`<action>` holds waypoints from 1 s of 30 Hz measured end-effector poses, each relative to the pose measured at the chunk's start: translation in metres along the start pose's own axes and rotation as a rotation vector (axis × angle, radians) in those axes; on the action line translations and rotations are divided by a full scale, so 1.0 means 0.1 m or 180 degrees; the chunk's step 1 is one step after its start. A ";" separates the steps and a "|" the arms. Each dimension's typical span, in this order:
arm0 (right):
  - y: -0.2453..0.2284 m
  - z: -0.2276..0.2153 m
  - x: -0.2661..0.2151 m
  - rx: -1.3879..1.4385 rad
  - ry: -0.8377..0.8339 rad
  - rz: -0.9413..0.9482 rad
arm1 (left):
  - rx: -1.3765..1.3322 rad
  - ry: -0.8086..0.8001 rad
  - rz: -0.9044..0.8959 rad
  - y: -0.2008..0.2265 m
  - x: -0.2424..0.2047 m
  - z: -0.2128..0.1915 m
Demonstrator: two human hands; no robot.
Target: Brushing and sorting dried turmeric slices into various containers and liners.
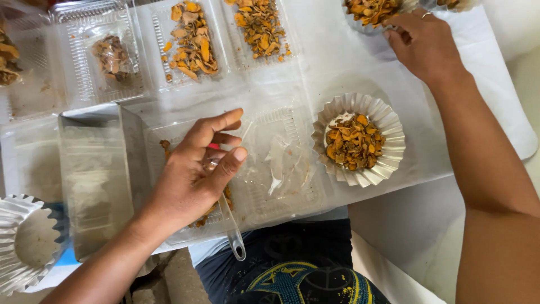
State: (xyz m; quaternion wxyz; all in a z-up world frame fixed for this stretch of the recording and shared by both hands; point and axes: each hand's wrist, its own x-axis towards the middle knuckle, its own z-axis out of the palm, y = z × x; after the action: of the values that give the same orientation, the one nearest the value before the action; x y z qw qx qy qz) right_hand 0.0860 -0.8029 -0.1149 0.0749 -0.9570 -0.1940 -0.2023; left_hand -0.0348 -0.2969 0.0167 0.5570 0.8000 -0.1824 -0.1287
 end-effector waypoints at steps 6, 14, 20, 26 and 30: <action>-0.37 0.03 0.34 0.0438 -0.0229 0.0217 | 0.0028 -0.0099 -0.0039 -0.02 -0.07 -0.06; 0.49 0.01 -0.06 -0.0846 0.0739 0.0739 | 0.0460 -0.0342 -0.0018 0.20 -0.41 -0.16; 0.72 0.06 -0.25 -0.0002 0.0476 0.1206 | 0.1405 -0.0467 0.0745 0.19 -0.82 0.02; 0.32 0.08 -0.24 0.0283 0.0525 0.0647 | 0.1852 0.0020 0.1265 0.17 -1.08 0.15; -0.19 -0.23 -0.18 0.0631 0.0215 0.1088 | 0.2024 0.0354 0.1454 0.14 -1.10 0.24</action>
State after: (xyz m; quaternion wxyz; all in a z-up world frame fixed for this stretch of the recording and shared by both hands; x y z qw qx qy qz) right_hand 0.0548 -0.7973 -0.1004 0.2085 -0.9566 -0.0451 -0.1985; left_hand -0.1460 -0.2733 0.0220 0.3047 0.8772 -0.3560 0.1049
